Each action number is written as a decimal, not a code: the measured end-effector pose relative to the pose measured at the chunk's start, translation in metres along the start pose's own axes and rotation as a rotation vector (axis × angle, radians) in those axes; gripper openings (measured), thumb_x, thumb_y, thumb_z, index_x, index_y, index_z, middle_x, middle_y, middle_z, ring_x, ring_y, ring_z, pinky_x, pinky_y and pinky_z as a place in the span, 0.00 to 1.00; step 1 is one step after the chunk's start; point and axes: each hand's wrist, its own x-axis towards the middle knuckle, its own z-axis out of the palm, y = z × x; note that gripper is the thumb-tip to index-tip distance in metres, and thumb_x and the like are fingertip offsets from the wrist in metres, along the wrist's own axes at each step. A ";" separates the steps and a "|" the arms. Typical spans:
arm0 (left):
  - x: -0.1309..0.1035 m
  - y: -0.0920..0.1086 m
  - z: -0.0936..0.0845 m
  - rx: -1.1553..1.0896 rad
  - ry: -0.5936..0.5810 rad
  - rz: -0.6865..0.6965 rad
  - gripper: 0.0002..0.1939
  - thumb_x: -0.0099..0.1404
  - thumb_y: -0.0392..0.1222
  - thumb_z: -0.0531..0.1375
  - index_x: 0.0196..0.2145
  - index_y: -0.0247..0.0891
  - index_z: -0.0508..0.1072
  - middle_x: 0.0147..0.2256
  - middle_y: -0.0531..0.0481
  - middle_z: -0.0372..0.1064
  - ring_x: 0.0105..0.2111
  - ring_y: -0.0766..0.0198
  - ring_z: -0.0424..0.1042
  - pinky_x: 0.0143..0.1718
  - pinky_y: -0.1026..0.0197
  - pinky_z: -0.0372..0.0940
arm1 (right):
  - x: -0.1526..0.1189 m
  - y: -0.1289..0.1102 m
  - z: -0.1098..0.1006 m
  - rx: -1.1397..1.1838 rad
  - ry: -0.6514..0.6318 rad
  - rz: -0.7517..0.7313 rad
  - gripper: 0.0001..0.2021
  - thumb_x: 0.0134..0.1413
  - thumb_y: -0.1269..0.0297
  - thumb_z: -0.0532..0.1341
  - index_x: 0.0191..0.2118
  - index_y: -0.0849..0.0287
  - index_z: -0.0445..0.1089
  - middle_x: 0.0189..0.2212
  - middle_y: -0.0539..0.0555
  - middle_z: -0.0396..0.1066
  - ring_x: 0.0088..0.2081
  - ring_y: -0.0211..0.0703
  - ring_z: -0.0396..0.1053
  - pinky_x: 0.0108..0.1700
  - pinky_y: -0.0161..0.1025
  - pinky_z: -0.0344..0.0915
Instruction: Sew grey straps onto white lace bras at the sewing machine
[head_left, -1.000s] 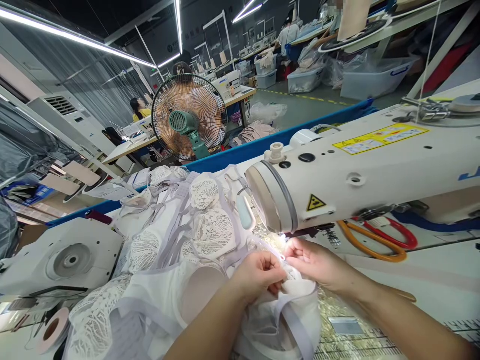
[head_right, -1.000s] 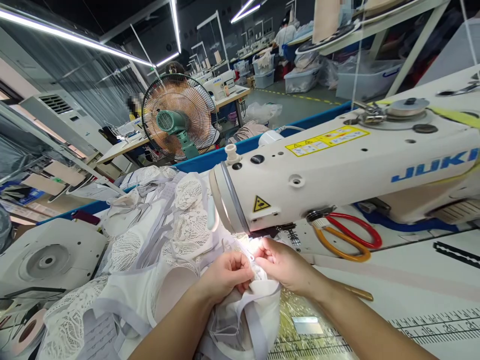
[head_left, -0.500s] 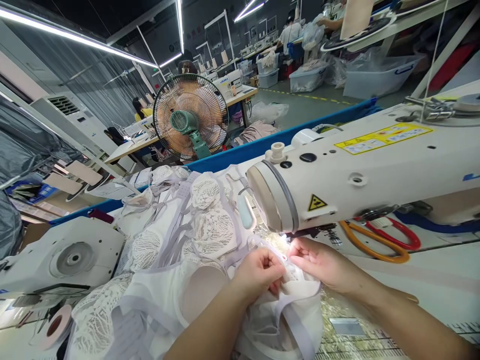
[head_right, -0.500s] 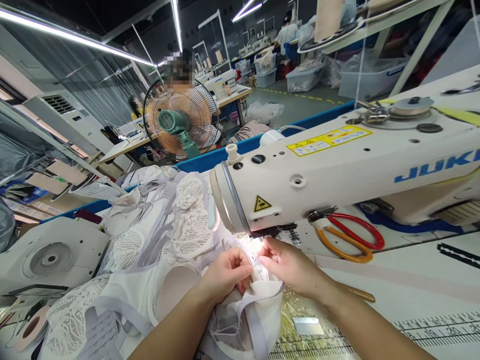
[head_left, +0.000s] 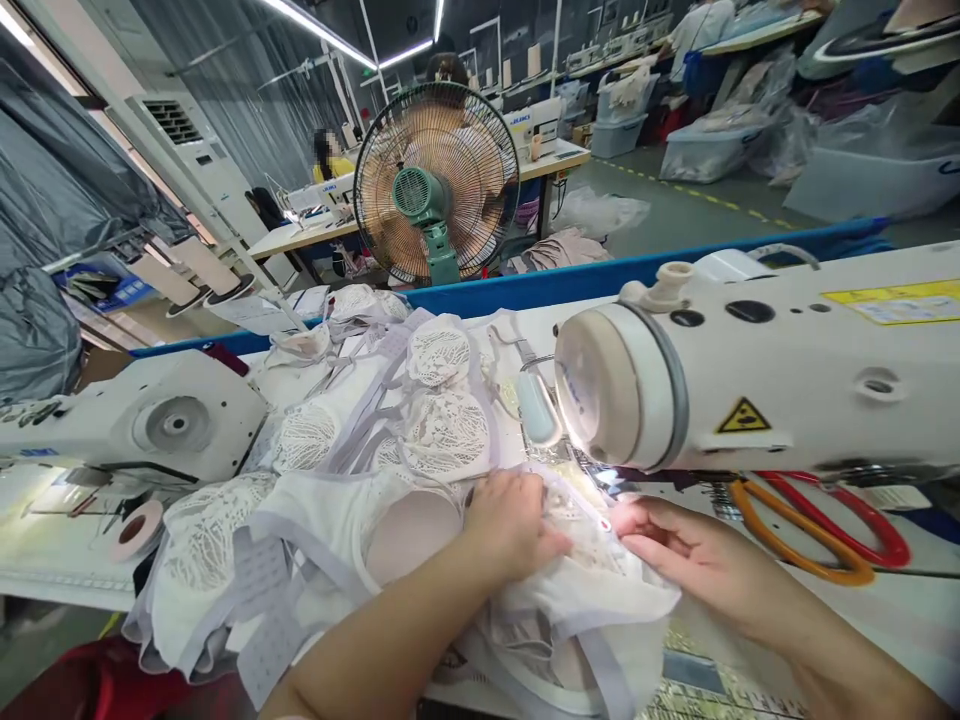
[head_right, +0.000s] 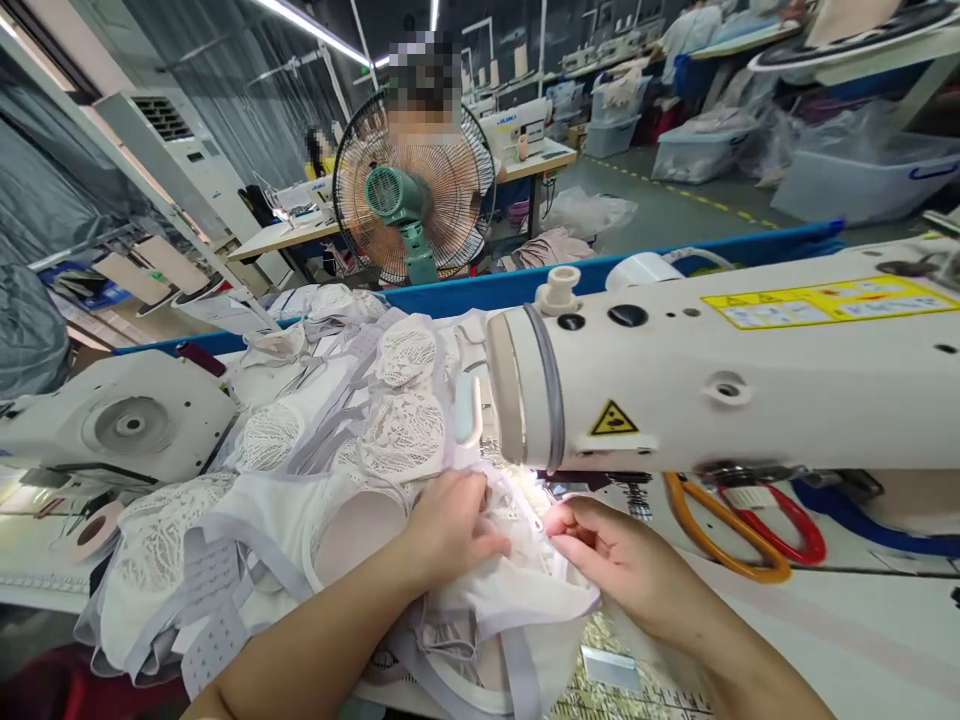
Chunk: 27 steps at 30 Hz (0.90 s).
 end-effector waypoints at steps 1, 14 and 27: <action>0.000 -0.001 -0.002 -0.079 -0.042 0.012 0.11 0.52 0.43 0.61 0.27 0.39 0.61 0.29 0.50 0.61 0.34 0.58 0.62 0.35 0.59 0.56 | -0.002 0.000 -0.002 -0.019 -0.031 -0.012 0.12 0.54 0.53 0.54 0.32 0.54 0.67 0.33 0.53 0.67 0.37 0.45 0.65 0.39 0.37 0.62; 0.005 -0.023 -0.016 -0.867 -0.300 -0.190 0.12 0.55 0.48 0.58 0.24 0.37 0.63 0.17 0.60 0.50 0.16 0.74 0.48 0.18 0.67 0.44 | -0.028 -0.035 0.005 -0.131 -0.429 -0.184 0.14 0.50 0.49 0.60 0.33 0.53 0.76 0.56 0.53 0.58 0.60 0.59 0.49 0.55 0.47 0.54; 0.003 -0.018 -0.012 -0.839 -0.309 -0.181 0.14 0.54 0.50 0.59 0.24 0.37 0.63 0.18 0.60 0.51 0.17 0.74 0.48 0.18 0.67 0.41 | -0.096 0.018 0.022 -0.163 0.083 -0.128 0.12 0.52 0.51 0.59 0.36 0.47 0.76 0.63 0.50 0.49 0.61 0.58 0.49 0.57 0.49 0.56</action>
